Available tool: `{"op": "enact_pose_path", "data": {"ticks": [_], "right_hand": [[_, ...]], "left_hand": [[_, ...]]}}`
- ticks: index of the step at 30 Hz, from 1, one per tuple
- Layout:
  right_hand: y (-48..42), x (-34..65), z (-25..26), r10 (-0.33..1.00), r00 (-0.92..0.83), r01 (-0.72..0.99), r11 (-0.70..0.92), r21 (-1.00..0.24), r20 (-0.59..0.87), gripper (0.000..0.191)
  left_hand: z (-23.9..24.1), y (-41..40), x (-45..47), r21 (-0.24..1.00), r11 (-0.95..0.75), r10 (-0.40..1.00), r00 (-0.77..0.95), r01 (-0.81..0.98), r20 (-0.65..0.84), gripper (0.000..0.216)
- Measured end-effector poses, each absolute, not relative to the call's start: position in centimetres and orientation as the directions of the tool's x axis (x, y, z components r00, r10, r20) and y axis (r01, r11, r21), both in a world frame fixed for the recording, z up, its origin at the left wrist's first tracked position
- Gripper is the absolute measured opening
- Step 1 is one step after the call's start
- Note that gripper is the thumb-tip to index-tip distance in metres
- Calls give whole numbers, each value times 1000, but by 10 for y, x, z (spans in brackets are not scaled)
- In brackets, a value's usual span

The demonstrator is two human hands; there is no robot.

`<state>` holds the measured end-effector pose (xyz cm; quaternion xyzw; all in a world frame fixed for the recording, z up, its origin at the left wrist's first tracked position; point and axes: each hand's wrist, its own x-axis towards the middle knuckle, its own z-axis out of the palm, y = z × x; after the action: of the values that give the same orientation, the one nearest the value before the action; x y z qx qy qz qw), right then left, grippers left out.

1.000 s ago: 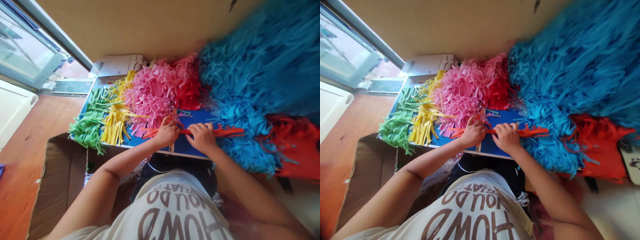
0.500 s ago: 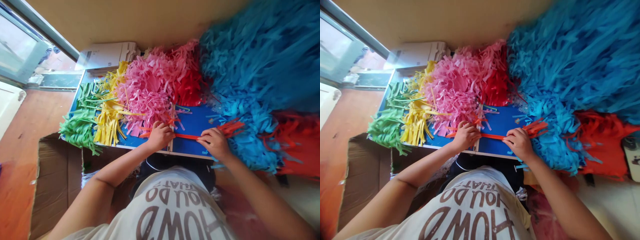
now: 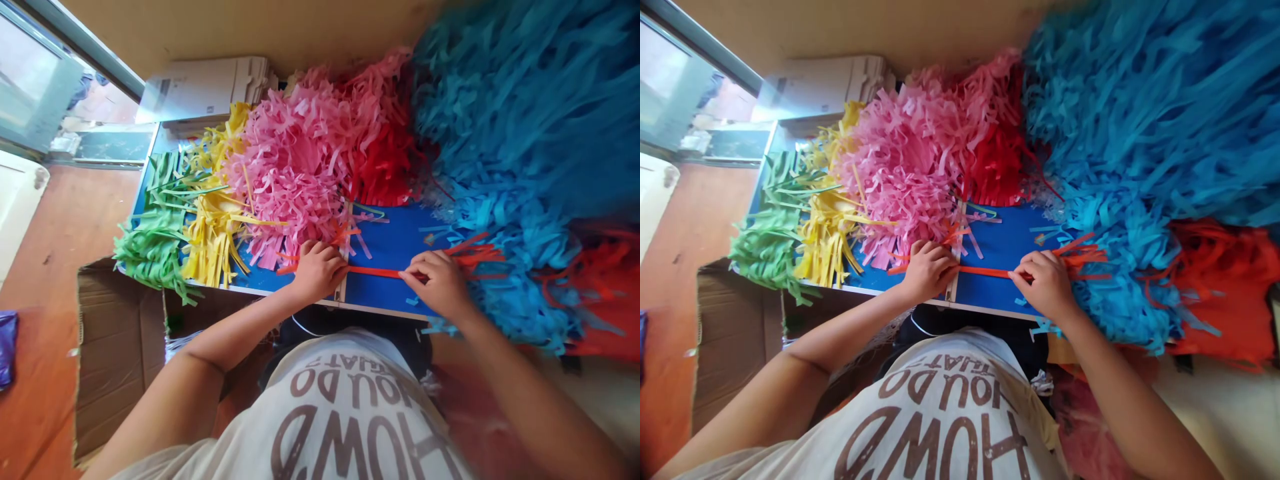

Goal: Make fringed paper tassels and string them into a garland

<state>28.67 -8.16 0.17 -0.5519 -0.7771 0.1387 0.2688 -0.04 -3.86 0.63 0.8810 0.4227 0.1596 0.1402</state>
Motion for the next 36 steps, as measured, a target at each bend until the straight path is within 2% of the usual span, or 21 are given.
{"op": "enact_pose_path", "data": {"ticks": [10,12,15,17,20,22,24,26,30,36], "right_hand": [[-75,286,2,958,-228,850,284,-443,177,27],[-76,283,9,959,-232,888,277,-366,164,20],[-85,264,22,933,-281,930,323,-176,224,10],[-94,245,24,896,-364,912,398,-98,256,22],[-109,228,15,856,-476,856,504,-119,204,39],[-117,235,7,872,-462,866,483,-127,165,51],[-122,253,4,897,-392,908,413,-71,203,56],[-121,269,8,878,-390,913,408,-9,277,47],[-105,266,20,781,-541,829,558,42,311,25],[-79,245,21,730,-649,757,647,91,215,26]], "left_hand": [[7,-33,3,307,-619,781,609,723,138,25],[8,-34,4,268,-661,748,641,701,171,19],[10,-35,8,194,-794,608,758,576,237,17],[11,-35,11,145,-850,527,814,507,245,18],[11,-33,13,105,-871,491,845,480,211,20],[10,-31,12,101,-876,482,853,472,199,20],[9,-28,12,96,-878,478,854,468,205,21],[9,-27,13,92,-880,475,854,466,214,22],[15,-26,18,94,-885,465,856,456,227,24],[16,-33,28,87,-887,459,849,453,261,21]]}}
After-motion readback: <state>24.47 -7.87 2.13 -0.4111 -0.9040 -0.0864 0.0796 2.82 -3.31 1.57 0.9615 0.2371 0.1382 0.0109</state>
